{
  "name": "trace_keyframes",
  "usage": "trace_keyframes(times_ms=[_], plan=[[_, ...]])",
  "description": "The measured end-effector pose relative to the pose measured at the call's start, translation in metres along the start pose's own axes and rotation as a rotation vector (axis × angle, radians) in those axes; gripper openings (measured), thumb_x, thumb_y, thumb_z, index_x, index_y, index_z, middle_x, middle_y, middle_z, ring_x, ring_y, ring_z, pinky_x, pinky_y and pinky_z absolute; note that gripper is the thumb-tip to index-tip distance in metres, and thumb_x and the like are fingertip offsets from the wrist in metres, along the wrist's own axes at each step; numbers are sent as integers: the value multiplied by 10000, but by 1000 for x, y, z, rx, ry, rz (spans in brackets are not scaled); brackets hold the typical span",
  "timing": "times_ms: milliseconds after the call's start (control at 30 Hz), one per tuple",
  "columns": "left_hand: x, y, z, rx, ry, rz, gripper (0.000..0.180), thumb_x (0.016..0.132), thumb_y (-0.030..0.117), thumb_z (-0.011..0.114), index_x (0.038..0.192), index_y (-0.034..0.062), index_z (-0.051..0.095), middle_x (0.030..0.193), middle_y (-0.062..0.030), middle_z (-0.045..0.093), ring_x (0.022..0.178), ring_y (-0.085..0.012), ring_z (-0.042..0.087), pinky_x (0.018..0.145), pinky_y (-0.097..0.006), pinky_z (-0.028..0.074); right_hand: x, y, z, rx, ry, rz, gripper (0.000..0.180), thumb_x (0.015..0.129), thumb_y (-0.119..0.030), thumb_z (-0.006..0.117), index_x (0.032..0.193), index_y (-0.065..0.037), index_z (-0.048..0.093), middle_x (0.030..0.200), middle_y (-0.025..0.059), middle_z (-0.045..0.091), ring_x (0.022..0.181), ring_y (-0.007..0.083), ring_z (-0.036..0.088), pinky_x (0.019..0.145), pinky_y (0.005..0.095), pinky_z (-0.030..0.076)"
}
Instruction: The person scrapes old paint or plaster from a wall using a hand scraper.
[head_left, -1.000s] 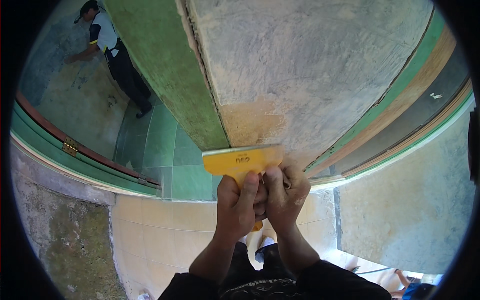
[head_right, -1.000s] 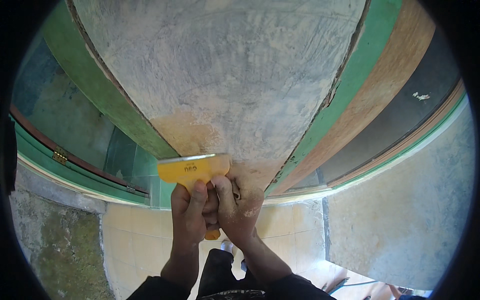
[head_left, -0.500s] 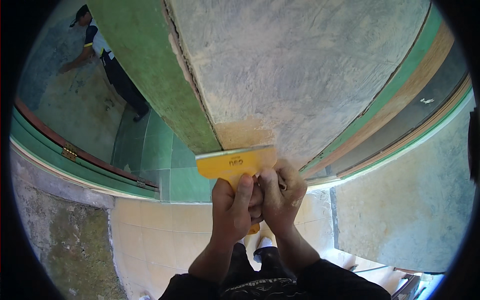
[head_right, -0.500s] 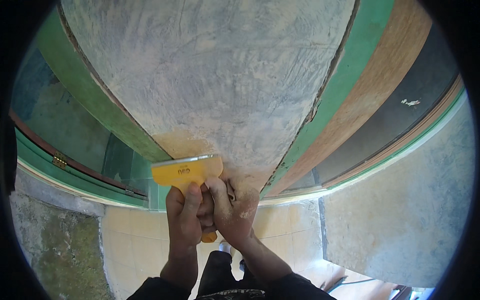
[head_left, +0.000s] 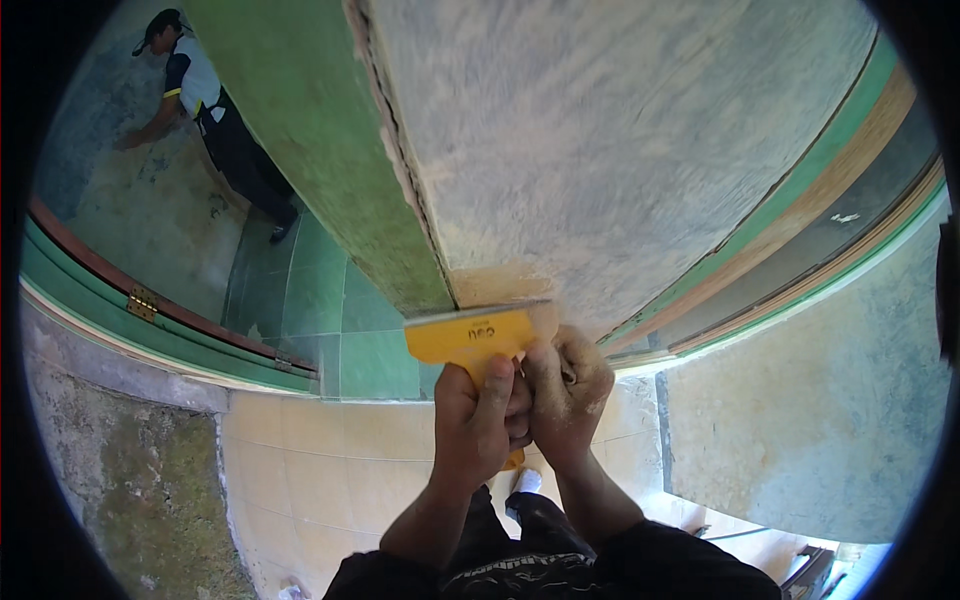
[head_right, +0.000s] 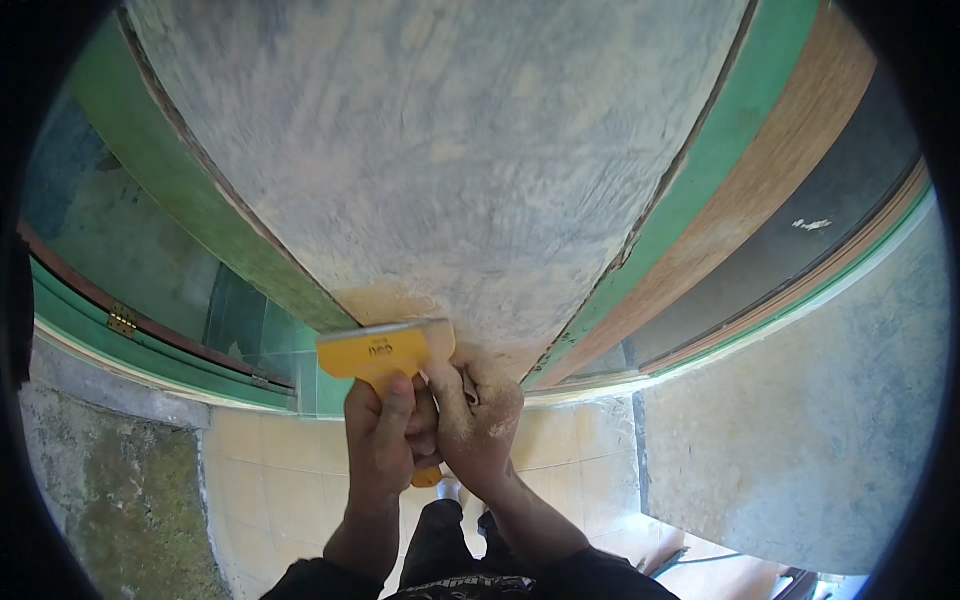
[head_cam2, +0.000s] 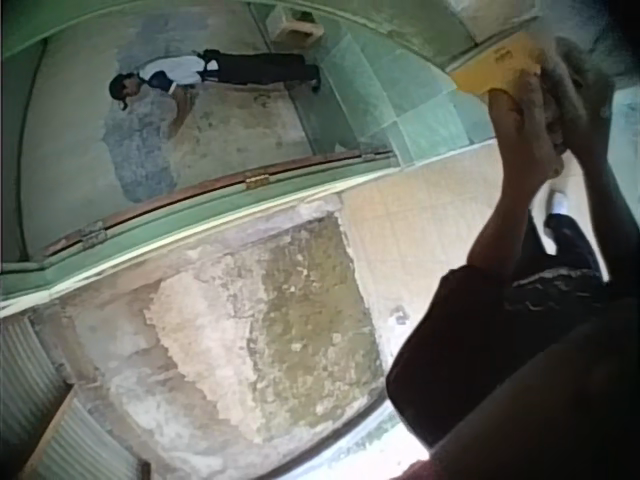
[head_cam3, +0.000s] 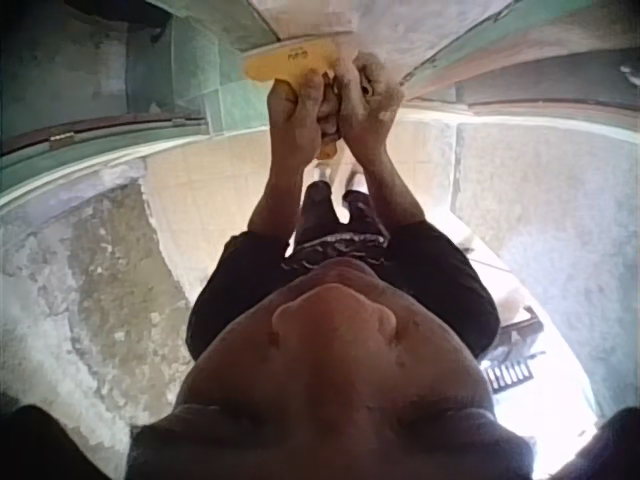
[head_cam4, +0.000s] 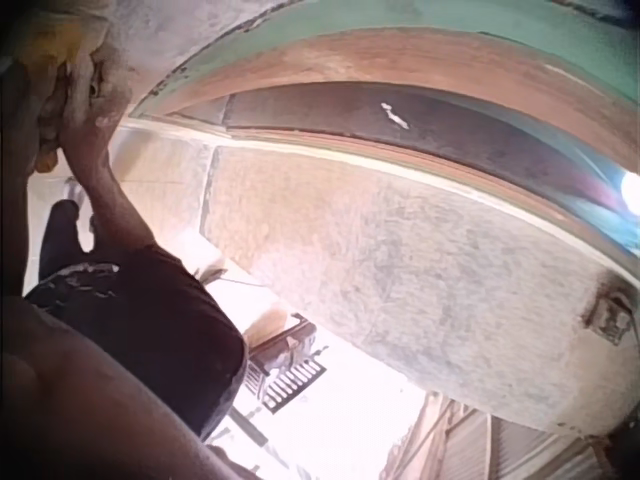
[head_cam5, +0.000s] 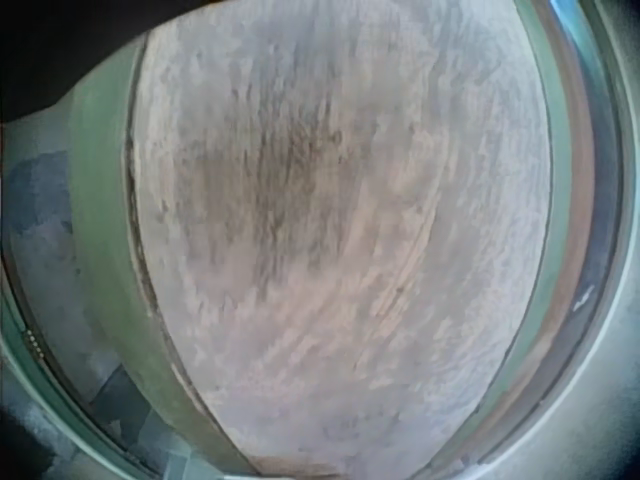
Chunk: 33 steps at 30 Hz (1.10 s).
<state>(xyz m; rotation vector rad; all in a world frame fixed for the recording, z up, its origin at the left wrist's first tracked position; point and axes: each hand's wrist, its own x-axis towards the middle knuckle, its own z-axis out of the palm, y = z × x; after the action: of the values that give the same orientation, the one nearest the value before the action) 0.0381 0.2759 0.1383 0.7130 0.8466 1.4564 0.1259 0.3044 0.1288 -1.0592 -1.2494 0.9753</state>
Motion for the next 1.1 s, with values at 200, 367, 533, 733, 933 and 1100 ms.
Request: trace_keyframes(times_ms=[200,367,533,733,933,1100], plan=[[5,7,6,29,-20,-26,266,972,290,447,826,68,433,569,55,365,419,-10,308,353,-180,238,5,-7,1,130,16,-46,163,895,-93,520,802,31,572,646,12,536,578,46,442,500,197,354],[0,12,7,11,2,-44,272,969,298,452,817,73,433,567,56,360,414,-9,303,351,-184,235,3,1,1,97,-9,-19,160,907,-104,523,836,28,580,640,-5,521,574,44,434,497,193,344],[-3,9,8,34,16,-39,297,954,367,465,909,75,437,546,61,343,380,-13,265,325,-191,198,2,0,4,120,-8,-44,172,910,-121,531,829,23,577,642,-7,518,589,42,435,509,197,351],[2,9,8,24,-5,-19,278,961,347,456,899,77,433,550,62,345,382,-9,263,325,-188,194,3,0,3,125,-3,-38,201,913,-157,534,835,24,574,664,1,530,599,48,443,530,196,364],[3,11,7,4,-33,-31,283,966,298,459,800,73,420,571,55,369,420,-7,316,354,-180,236,9,-2,2,132,-7,-73,190,908,-145,533,833,25,571,667,3,536,597,51,449,528,200,372],[0,22,10,4,-32,-61,322,967,301,457,741,77,411,550,56,361,406,-13,315,351,-180,234,10,-13,3,140,-5,-40,118,884,-74,523,854,22,585,702,22,565,632,59,474,560,210,399]])
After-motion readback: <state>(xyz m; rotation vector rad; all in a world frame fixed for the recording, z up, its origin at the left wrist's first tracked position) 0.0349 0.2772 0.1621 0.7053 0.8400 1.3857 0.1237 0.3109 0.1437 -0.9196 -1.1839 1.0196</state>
